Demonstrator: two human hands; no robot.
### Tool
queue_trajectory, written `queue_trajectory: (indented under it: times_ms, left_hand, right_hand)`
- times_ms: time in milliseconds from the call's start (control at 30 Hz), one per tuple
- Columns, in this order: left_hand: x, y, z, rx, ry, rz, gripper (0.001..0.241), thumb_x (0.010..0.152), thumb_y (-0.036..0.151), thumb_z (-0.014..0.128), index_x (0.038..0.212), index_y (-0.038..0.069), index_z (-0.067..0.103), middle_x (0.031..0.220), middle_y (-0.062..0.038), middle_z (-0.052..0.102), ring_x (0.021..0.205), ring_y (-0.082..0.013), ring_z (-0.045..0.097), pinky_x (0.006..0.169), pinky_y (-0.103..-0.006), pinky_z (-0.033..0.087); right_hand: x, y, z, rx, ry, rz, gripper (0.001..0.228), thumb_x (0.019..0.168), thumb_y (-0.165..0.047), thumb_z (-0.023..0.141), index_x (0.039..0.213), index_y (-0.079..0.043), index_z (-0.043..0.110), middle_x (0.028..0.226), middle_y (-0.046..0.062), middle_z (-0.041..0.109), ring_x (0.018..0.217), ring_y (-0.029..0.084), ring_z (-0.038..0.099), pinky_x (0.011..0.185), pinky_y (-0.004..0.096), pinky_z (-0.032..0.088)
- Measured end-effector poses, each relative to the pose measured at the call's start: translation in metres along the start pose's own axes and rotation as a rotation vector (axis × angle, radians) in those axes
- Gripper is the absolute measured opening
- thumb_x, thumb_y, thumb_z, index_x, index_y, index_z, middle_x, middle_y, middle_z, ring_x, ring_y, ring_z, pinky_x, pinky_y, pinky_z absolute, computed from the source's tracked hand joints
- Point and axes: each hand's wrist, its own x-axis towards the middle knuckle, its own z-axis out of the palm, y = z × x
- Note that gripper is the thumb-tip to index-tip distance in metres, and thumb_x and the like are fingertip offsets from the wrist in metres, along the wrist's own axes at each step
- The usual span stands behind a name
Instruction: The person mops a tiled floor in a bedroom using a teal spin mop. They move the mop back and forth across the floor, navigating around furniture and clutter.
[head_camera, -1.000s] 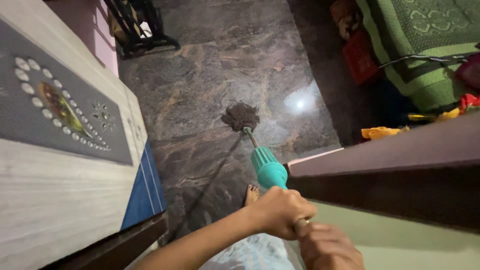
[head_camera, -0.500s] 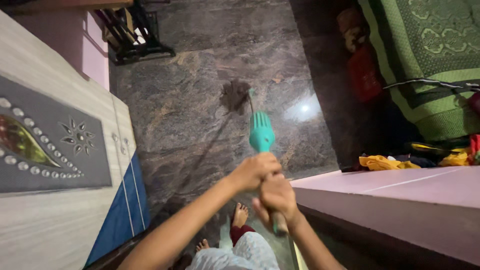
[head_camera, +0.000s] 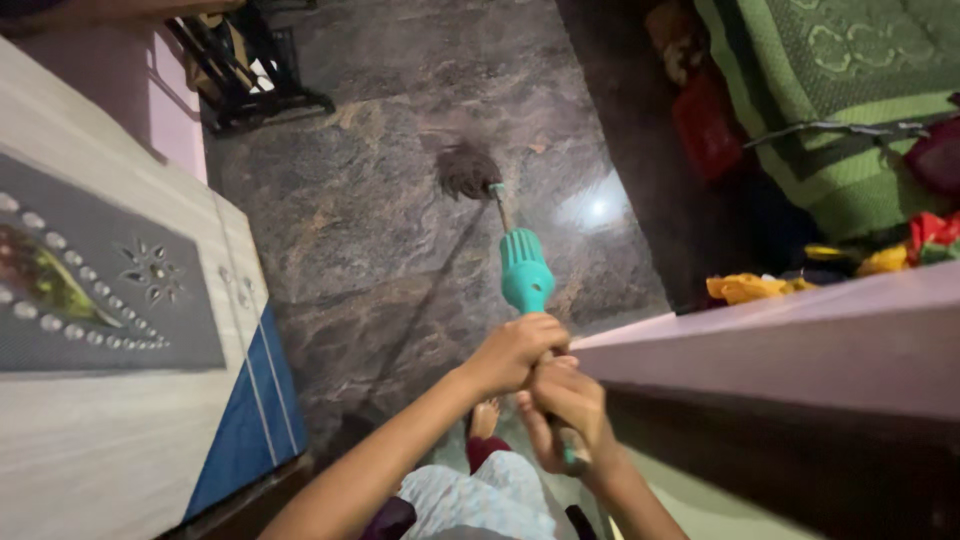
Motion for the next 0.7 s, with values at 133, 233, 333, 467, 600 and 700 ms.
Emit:
queue_trajectory:
  times_ms: [133, 233, 333, 467, 600, 700]
  left_hand:
    - [-0.033, 0.065, -0.005, -0.071, -0.038, 0.081, 0.013, 0.085, 0.019, 0.071, 0.094, 0.012, 0.063, 0.093, -0.005, 0.068, 0.096, -0.0297, 0.067, 0.079, -0.0409, 0.052]
    - [-0.069, 0.111, -0.011, -0.114, -0.171, 0.107, 0.025, 0.073, 0.014, 0.069, 0.098, 0.013, 0.063, 0.090, -0.005, 0.069, 0.093, -0.0296, 0.068, 0.075, -0.0415, 0.052]
    - [-0.110, 0.149, -0.014, -0.132, -0.304, 0.155, 0.029, 0.070, 0.015, 0.072, 0.098, 0.014, 0.064, 0.084, -0.006, 0.068, 0.086, -0.0313, 0.068, 0.068, -0.0439, 0.050]
    - [-0.163, 0.186, -0.014, -0.200, -0.416, 0.231, 0.026, 0.077, 0.014, 0.068, 0.102, 0.018, 0.066, 0.083, -0.006, 0.068, 0.084, -0.0316, 0.069, 0.065, -0.0448, 0.048]
    - [-0.187, 0.190, -0.012, -0.114, -0.540, 0.221, 0.014, 0.083, 0.022, 0.069, 0.095, 0.016, 0.067, 0.079, -0.006, 0.067, 0.082, -0.0305, 0.069, 0.064, -0.0464, 0.047]
    - [-0.195, 0.187, -0.011, -0.090, -0.459, 0.201, 0.016, 0.085, 0.028, 0.067, 0.097, 0.017, 0.068, 0.080, -0.006, 0.068, 0.086, -0.0304, 0.068, 0.064, -0.0469, 0.047]
  right_hand:
    - [-0.021, -0.079, -0.001, -0.037, 0.097, 0.099, 0.025, 0.085, 0.007, 0.062, 0.066, -0.002, 0.047, 0.063, 0.011, 0.047, 0.054, 0.026, 0.047, 0.057, 0.035, 0.040]
    - [-0.049, -0.146, 0.005, -0.049, 0.131, 0.224, 0.025, 0.085, 0.003, 0.062, 0.065, 0.000, 0.048, 0.062, 0.010, 0.048, 0.052, 0.024, 0.047, 0.054, 0.034, 0.039]
    - [-0.085, -0.197, 0.018, -0.125, 0.075, 0.298, 0.028, 0.084, -0.005, 0.068, 0.065, -0.001, 0.049, 0.060, 0.009, 0.047, 0.051, 0.022, 0.051, 0.052, 0.033, 0.042]
    - [-0.128, -0.223, 0.036, -0.159, -0.010, 0.107, 0.044, 0.085, -0.019, 0.075, 0.060, -0.005, 0.041, 0.057, 0.008, 0.040, 0.049, 0.021, 0.046, 0.048, 0.035, 0.039]
    - [-0.146, -0.226, 0.063, -0.002, 0.067, -0.046, 0.044, 0.092, -0.020, 0.073, 0.064, -0.007, 0.042, 0.056, 0.005, 0.042, 0.048, 0.019, 0.044, 0.049, 0.035, 0.036]
    - [-0.141, -0.222, 0.073, 0.178, 0.138, -0.187, 0.046, 0.096, -0.015, 0.074, 0.069, -0.008, 0.038, 0.057, 0.002, 0.044, 0.049, 0.017, 0.045, 0.052, 0.034, 0.040]
